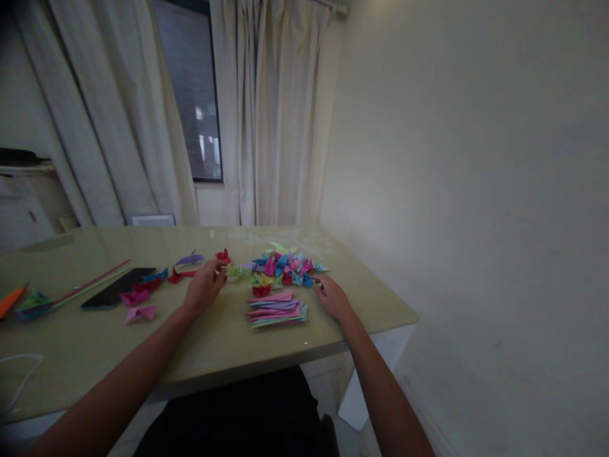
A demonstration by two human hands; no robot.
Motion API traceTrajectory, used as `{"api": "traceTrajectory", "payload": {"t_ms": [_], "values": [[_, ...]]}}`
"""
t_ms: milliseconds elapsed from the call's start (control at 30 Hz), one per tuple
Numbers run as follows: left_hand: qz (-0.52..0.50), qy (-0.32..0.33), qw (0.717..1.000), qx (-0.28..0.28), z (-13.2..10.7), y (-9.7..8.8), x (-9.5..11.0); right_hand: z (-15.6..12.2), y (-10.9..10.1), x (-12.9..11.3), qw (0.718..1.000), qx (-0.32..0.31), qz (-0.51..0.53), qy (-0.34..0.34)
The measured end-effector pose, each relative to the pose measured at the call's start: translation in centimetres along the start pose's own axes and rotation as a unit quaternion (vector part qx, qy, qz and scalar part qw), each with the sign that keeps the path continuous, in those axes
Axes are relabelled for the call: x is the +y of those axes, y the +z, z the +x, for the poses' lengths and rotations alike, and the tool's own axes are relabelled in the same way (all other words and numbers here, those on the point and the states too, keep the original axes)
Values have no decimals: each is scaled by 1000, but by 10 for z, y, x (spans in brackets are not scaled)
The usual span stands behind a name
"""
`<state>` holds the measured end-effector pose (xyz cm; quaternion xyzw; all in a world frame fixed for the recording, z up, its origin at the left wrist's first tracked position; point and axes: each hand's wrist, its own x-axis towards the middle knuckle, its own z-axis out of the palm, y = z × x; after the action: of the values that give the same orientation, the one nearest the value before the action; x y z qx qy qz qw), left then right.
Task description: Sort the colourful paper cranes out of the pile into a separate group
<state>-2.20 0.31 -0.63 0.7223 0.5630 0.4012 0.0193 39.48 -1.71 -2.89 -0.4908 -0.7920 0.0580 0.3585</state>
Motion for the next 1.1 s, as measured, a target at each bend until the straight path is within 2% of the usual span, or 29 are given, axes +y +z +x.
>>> {"api": "traceTrajectory", "payload": {"t_ms": [100,267,500,667,900,1100], "values": [[39,-46,998,9,1,-13,-17,-1,0,0,1000,4,-6,1],[33,-36,996,-72,1,-12,-25,-1,-1,0,1000,2,-12,0],[-64,16,985,-158,-1,-3,-6,-2,1,4,1000,-1,-23,-1],[-153,49,967,-198,-7,12,10,-1,3,5,999,-6,-31,-8],[-185,49,965,-179,-11,27,15,-2,6,5,999,-27,-29,-30],[-115,34,981,-151,-9,21,16,-2,5,3,999,-30,-25,-38]]}}
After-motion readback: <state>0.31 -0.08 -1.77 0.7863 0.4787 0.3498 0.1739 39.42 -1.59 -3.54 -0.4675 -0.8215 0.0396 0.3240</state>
